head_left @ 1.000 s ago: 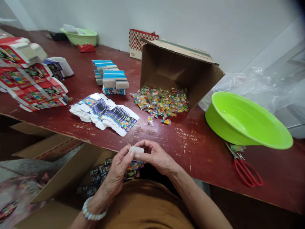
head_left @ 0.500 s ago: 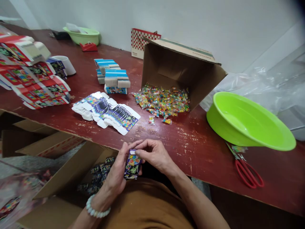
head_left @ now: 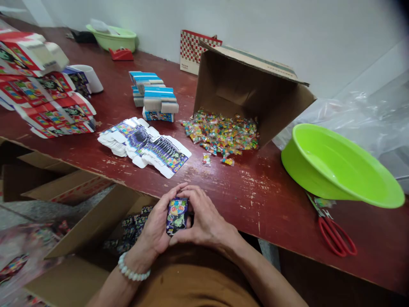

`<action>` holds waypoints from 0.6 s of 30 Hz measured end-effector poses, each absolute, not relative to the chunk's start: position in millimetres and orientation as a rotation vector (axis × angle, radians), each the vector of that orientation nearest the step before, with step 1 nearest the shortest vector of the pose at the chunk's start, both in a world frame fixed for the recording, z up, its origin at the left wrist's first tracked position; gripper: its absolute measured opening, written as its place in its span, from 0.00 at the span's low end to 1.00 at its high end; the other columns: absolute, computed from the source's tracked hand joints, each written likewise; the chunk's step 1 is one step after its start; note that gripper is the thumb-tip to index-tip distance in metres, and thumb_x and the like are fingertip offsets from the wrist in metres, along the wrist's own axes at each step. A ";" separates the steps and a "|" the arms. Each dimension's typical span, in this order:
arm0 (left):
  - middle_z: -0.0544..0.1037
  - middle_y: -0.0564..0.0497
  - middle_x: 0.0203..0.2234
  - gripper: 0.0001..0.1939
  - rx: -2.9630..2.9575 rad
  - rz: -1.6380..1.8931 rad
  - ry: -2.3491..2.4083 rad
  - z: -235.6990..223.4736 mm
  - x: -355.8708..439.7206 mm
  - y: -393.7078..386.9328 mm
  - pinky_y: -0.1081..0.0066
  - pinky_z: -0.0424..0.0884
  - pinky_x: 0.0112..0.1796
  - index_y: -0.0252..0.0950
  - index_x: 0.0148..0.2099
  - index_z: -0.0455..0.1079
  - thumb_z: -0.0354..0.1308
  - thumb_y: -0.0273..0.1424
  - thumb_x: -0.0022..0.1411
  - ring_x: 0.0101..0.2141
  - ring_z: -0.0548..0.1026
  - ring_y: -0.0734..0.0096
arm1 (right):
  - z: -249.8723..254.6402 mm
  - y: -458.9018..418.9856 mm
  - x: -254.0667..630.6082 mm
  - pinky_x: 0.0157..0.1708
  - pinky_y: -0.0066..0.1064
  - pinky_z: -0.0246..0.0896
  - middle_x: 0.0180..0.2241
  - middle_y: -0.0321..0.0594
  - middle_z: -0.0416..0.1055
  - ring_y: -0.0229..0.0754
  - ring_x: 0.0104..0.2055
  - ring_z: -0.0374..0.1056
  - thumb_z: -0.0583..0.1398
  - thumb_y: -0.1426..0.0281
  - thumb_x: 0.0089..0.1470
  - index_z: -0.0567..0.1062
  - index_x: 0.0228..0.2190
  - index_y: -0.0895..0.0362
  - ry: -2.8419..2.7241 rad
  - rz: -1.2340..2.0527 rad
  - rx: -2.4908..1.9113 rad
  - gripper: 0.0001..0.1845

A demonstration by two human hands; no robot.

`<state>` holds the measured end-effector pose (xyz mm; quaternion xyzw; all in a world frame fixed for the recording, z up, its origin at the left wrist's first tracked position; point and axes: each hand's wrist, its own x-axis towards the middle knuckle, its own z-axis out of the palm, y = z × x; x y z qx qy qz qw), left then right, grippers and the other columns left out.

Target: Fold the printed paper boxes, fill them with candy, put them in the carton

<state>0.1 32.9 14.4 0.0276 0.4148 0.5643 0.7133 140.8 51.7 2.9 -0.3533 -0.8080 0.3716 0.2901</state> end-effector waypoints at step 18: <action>0.75 0.46 0.48 0.28 0.819 1.272 1.971 -45.1 -115.0 -18.3 0.57 0.64 0.55 0.44 0.56 0.67 0.59 0.51 0.58 0.53 0.71 0.50 | 9.2 157.8 92.7 0.56 0.51 0.53 0.58 0.60 0.60 0.59 0.59 0.57 0.65 0.54 0.53 0.58 0.60 0.61 -2.267 0.499 -1.357 0.42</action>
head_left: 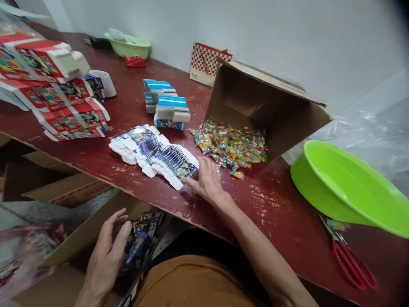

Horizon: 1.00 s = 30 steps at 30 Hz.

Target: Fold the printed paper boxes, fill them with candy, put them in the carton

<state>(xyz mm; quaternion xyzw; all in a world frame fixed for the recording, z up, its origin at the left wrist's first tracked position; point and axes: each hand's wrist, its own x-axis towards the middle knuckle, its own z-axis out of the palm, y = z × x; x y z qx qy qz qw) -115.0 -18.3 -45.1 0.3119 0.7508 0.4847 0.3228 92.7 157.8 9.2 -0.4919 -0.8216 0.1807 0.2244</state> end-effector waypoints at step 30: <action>0.82 0.43 0.32 0.25 0.633 0.795 0.620 19.9 -26.9 14.7 0.69 0.75 0.30 0.33 0.47 0.74 0.70 0.43 0.51 0.31 0.81 0.60 | 43.3 90.9 140.8 0.19 0.22 0.52 0.24 0.30 0.68 0.29 0.18 0.57 0.68 0.60 0.51 0.69 0.35 0.55 -1.353 1.989 -0.749 0.16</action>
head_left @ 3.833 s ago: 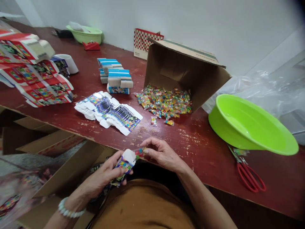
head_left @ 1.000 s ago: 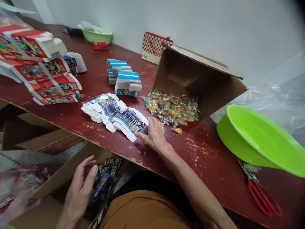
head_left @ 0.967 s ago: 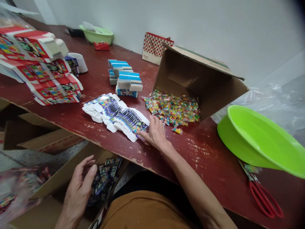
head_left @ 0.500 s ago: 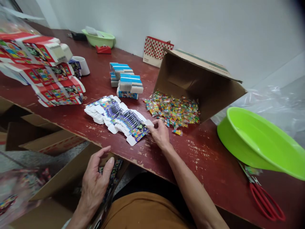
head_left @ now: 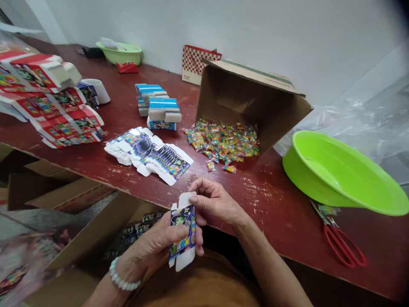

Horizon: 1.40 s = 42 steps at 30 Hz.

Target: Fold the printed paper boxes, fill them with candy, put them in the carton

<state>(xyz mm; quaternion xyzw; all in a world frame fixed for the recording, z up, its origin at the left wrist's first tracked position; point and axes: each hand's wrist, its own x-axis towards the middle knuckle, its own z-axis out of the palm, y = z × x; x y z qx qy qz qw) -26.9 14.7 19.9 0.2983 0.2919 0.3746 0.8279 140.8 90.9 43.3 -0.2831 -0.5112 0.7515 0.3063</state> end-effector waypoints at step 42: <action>0.81 0.55 0.29 0.20 0.737 1.166 1.109 26.7 -17.2 26.7 0.74 0.75 0.30 0.39 0.43 0.63 0.69 0.35 0.53 0.28 0.78 0.72 | 22.4 73.0 141.2 0.22 0.24 0.53 0.20 0.30 0.66 0.29 0.20 0.56 0.70 0.51 0.42 0.76 0.30 0.59 -1.078 1.784 -1.059 0.24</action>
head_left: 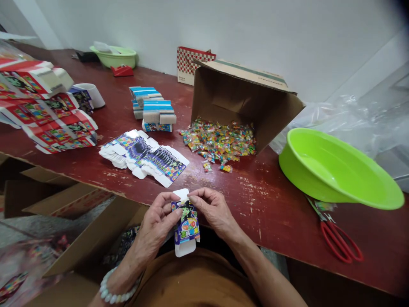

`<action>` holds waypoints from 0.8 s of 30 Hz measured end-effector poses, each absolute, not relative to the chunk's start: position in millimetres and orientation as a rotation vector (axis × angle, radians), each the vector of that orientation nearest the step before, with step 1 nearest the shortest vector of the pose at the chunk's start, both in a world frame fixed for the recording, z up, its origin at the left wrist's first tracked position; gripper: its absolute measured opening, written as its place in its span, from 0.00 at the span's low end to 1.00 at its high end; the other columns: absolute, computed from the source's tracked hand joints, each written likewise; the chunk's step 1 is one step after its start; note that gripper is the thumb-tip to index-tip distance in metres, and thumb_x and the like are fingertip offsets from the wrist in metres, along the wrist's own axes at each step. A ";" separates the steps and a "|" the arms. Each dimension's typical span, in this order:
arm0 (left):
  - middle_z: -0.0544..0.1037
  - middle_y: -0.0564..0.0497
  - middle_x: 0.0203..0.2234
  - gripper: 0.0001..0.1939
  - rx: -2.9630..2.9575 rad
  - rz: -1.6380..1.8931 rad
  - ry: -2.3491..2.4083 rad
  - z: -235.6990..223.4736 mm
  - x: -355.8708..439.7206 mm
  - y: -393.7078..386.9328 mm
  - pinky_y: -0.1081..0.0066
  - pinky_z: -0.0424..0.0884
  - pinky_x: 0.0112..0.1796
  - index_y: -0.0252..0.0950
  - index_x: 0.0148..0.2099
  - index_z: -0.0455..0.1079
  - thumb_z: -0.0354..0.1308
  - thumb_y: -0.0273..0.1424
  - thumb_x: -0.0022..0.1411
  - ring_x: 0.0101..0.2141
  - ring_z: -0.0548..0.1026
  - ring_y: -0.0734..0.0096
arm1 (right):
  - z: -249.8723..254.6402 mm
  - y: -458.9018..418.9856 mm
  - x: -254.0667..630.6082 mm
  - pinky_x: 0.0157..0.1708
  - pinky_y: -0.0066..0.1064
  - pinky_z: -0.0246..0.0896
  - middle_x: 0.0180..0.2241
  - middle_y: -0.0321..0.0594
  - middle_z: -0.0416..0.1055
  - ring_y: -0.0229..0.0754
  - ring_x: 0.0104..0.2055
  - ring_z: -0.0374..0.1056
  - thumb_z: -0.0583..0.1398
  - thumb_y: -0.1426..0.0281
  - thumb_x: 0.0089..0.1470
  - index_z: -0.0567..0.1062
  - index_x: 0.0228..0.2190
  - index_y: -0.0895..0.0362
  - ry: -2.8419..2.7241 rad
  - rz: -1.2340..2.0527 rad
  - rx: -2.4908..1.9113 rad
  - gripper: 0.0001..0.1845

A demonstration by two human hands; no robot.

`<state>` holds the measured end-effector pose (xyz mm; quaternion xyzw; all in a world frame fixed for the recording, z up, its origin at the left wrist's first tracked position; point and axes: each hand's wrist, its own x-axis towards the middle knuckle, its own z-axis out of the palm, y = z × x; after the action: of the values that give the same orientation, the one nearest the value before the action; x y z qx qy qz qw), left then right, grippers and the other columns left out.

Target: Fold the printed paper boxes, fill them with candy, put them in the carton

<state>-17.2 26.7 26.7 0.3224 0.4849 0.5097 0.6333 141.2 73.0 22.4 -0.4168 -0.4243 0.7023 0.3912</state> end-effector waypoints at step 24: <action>0.82 0.50 0.39 0.18 0.862 1.313 1.305 15.1 2.9 17.2 0.73 0.75 0.39 0.40 0.45 0.73 0.70 0.38 0.53 0.38 0.78 0.67 | 17.3 63.7 152.4 0.34 0.28 0.63 0.30 0.37 0.75 0.37 0.32 0.68 0.64 0.63 0.54 0.78 0.32 0.57 -1.451 1.179 -1.087 0.09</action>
<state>2.9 17.2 15.1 0.3601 0.5450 0.5482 0.5223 152.4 63.7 17.3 -0.4435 -0.5923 0.4811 0.4702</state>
